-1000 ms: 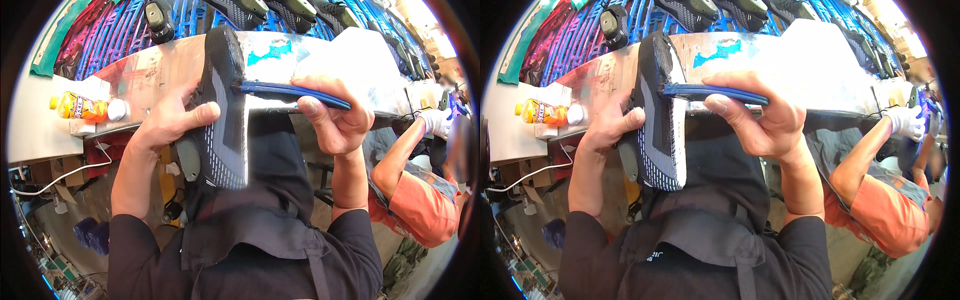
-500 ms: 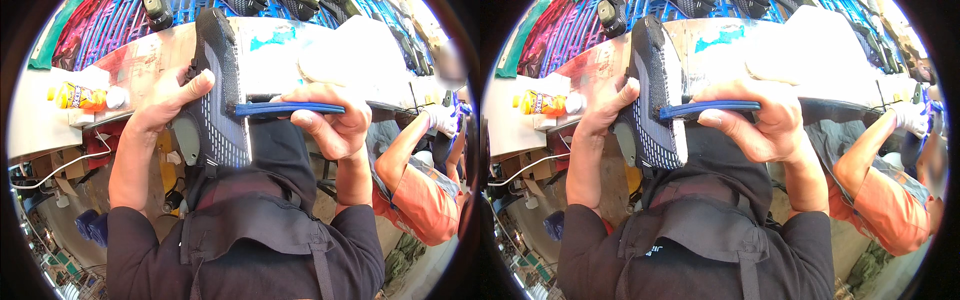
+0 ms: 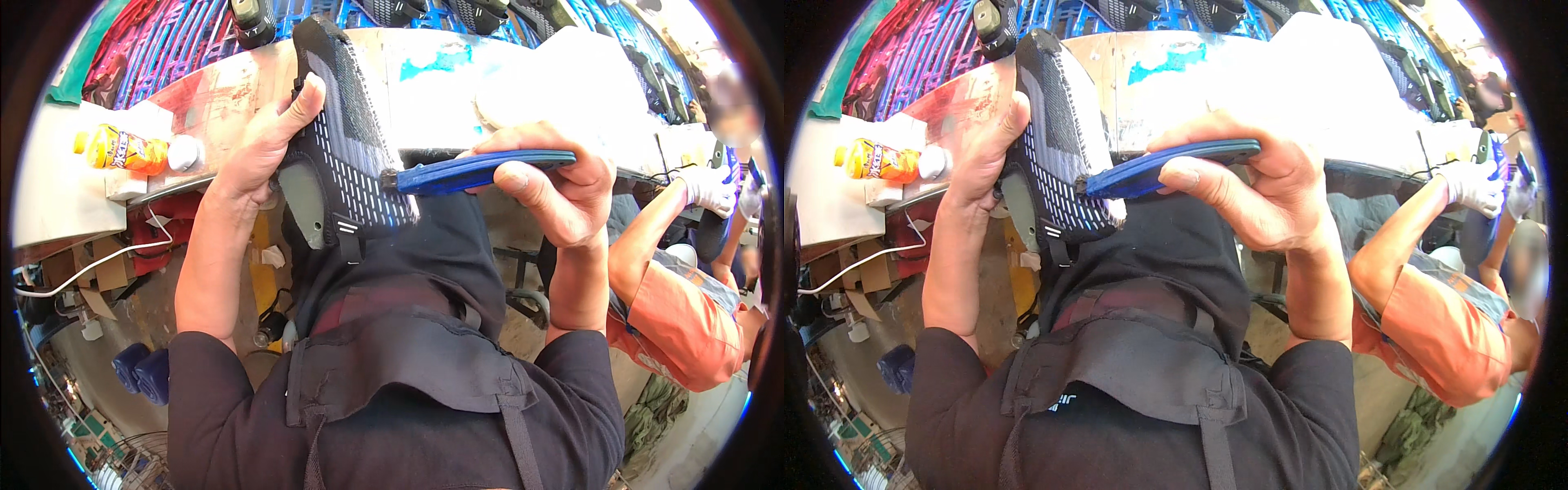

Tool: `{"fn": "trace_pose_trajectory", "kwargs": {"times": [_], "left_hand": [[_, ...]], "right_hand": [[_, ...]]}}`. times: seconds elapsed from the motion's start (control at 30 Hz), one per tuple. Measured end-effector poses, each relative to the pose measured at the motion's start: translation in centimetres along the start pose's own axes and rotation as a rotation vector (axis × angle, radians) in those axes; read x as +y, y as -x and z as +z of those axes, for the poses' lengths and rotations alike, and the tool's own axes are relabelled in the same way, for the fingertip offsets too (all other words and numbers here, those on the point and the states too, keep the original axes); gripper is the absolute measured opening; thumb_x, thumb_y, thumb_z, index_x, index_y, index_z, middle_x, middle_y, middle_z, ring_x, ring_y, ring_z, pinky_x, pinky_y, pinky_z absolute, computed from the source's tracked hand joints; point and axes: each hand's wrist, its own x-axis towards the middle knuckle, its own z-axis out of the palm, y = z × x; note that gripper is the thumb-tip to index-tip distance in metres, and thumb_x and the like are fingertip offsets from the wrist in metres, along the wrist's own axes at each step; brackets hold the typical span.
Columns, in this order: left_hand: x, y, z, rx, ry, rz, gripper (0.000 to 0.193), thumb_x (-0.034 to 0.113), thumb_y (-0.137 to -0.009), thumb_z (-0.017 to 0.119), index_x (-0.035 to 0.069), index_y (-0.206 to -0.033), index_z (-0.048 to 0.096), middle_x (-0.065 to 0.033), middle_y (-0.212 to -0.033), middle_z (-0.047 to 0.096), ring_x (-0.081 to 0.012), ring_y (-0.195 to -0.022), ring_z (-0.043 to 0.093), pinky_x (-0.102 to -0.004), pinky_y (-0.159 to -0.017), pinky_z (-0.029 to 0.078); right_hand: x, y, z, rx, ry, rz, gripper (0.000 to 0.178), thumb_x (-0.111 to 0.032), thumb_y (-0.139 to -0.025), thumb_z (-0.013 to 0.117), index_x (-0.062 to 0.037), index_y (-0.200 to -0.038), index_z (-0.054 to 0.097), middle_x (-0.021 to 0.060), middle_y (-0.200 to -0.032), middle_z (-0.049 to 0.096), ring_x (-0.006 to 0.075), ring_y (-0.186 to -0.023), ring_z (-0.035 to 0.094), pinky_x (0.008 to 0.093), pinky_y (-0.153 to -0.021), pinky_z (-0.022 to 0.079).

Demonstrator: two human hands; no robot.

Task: The person pours a white liquid from a plastic jug onto a wooden block, then uses a blue brush to apply the liquid to the sole of a black shoe. The person repeats this process on several shoes, placing each treated shoe on a blue rack.

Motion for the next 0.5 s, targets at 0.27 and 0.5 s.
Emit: {"fn": "trace_pose_trajectory", "kwargs": {"times": [0.27, 0.5], "left_hand": [[0.9, -0.6, 0.5, -0.089, 0.455, -0.040, 0.056, 0.047, -0.109, 0.070, 0.003, -0.144, 0.064, -0.0111, -0.126, 0.078, -0.0208, -0.106, 0.079, -0.0375, -0.093, 0.067], [0.9, -1.0, 0.9, -0.120, 0.745, -0.067, 0.057, 0.052, -0.112, 0.061, 0.004, -0.144, 0.062, -0.0171, -0.129, 0.076, -0.0276, -0.110, 0.078, -0.0460, -0.098, 0.066]], "right_hand": [[-4.9, -1.7, -0.3, 0.083, 0.385, -0.009, 0.020, -0.003, -0.091, 0.086, 0.0016, -0.111, 0.083, 0.0112, -0.102, 0.084, 0.0192, -0.094, 0.080, 0.0323, -0.087, 0.063], [-7.0, -3.5, -1.5, -0.029, 0.452, -0.209, 0.026, 0.004, -0.089, 0.084, 0.0016, -0.115, 0.083, 0.0129, -0.108, 0.085, 0.0221, -0.102, 0.081, 0.0335, -0.093, 0.062]]}}
